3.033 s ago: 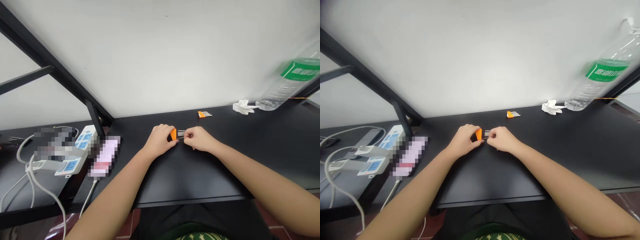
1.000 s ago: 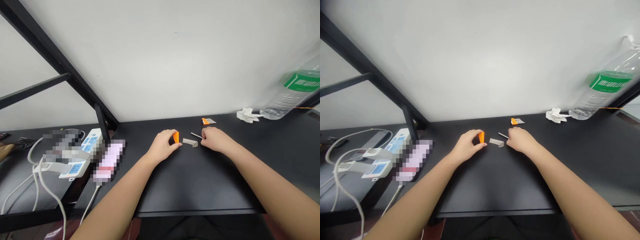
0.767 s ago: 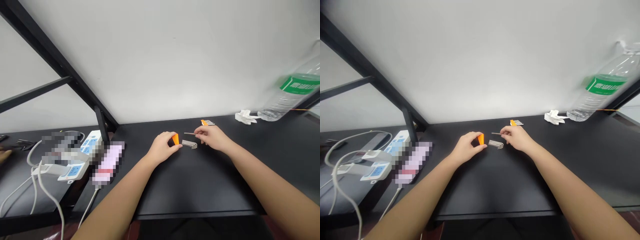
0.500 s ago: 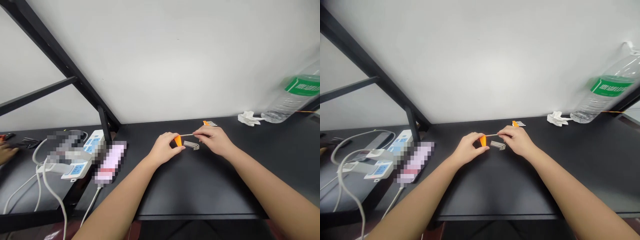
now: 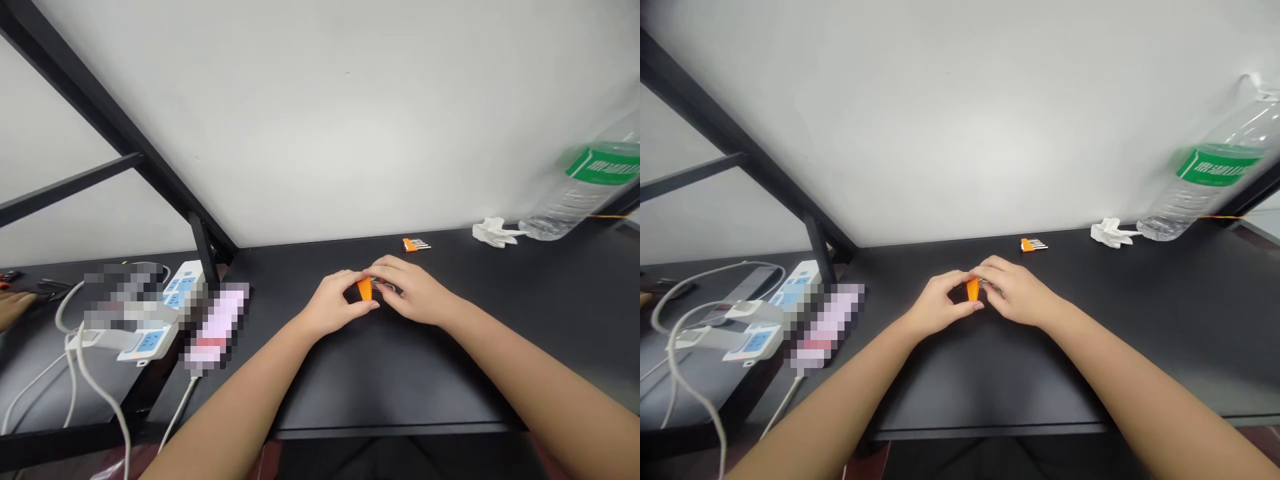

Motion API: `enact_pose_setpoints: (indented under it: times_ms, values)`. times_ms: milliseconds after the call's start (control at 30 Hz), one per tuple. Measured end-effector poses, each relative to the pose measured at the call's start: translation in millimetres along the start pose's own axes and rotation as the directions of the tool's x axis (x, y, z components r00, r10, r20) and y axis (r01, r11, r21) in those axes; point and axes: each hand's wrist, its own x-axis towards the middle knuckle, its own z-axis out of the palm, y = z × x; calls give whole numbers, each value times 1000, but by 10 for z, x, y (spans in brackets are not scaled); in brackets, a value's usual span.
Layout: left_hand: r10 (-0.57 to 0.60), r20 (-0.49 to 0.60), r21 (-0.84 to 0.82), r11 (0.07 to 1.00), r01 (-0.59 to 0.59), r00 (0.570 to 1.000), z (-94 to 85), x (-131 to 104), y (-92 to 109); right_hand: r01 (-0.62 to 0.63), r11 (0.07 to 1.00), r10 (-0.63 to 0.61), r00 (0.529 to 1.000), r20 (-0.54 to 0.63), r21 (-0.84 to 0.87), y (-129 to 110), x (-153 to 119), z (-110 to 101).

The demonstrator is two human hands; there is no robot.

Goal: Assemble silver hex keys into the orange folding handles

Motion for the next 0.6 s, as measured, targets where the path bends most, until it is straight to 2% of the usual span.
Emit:
enact_pose_setpoints:
  times_ms: [100, 167, 233, 333, 433, 600]
  values:
    - [-93, -45, -68, 994, 90, 995, 35, 17, -14, -81, 997, 81, 997, 3, 18, 48, -1, 17]
    - [-174, -109, -117, 980, 161, 979, 39, 34, -50, -146, 984, 146, 989, -5, -104, 158, -13, -21]
    - [-208, -162, -135, 973, 188, 965, 32, 48, -88, -201, 948, 216, 976, 36, -246, 286, -29, -77]
    - [-186, -204, -86, 981, 172, 961, 20, 53, -122, -263, 909, 316, 941, 122, -323, 421, -49, -132]
    - [-155, -205, -30, 988, 152, 966, 19, 42, -132, -272, 904, 346, 918, 191, -329, 458, -52, -125]
    - [-59, -170, 1, 998, 60, 984, 14, 24, -135, -289, 875, 383, 903, 192, -387, 430, -34, -100]
